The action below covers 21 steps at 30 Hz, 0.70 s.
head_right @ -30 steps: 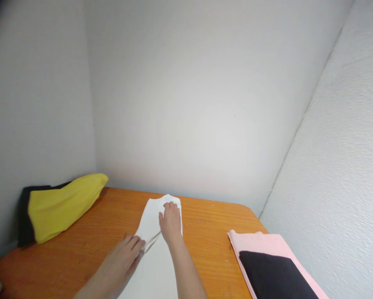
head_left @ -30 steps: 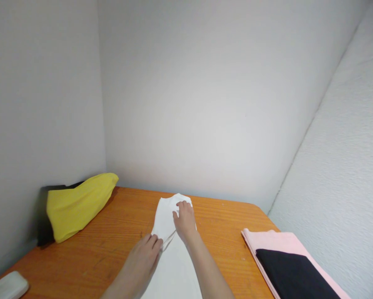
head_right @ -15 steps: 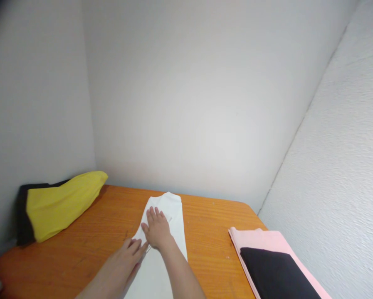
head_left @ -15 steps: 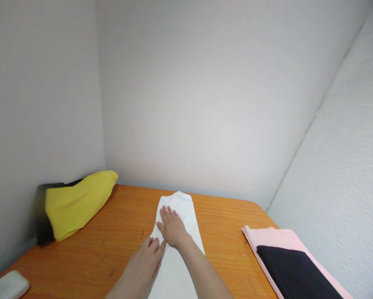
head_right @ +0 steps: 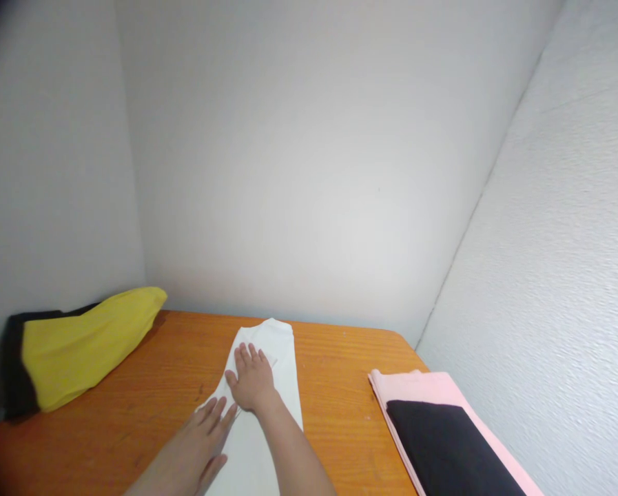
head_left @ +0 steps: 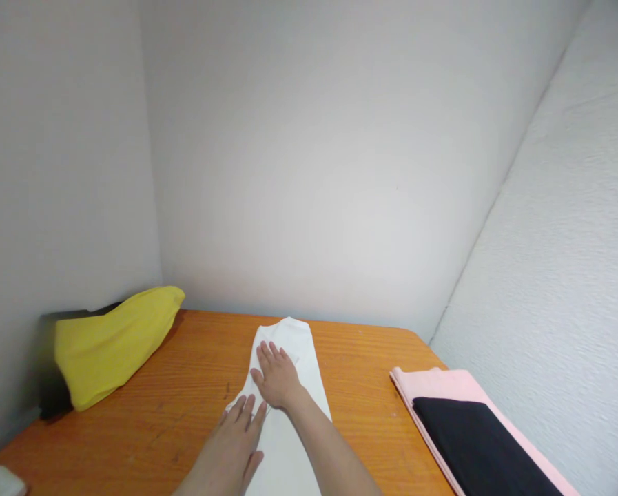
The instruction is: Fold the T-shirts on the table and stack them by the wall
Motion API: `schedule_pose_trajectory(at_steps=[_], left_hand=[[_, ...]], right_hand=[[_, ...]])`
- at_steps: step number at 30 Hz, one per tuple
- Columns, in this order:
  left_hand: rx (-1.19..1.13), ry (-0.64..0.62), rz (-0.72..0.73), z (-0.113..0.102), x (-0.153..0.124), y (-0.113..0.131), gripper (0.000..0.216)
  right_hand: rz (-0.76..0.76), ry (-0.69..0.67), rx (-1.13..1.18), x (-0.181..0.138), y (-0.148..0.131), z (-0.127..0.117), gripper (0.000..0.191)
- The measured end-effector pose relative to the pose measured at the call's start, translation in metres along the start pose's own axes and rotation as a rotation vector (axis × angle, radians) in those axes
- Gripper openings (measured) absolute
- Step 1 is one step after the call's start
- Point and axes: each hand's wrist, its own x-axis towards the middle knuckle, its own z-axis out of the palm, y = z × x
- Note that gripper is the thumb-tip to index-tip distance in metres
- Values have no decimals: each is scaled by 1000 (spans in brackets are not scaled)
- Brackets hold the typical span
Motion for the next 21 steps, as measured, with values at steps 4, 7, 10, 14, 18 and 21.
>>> schedule_pose_trajectory(at_steps=[4, 7, 10, 14, 18, 21], left_hand=[[-16, -10, -9, -1, -3, 3, 62], [-30, 7, -10, 0, -6, 3, 60], [3, 18, -19, 3, -11, 3, 59], [18, 39, 11, 8, -17, -1, 59], [35, 74, 24, 13, -19, -5, 60], [64, 95, 17, 14, -21, -5, 60]], right_hand=[[-7, -4, -7, 1, 1, 1, 64], [-16, -6, -7, 0, 2, 0, 64], [-25, 32, 4, -3, 3, -1, 63], [-42, 89, 42, -4, 4, -3, 60], [-37, 199, 111, -8, 5, -10, 55], [-84, 250, 97, -24, 6, -18, 58]])
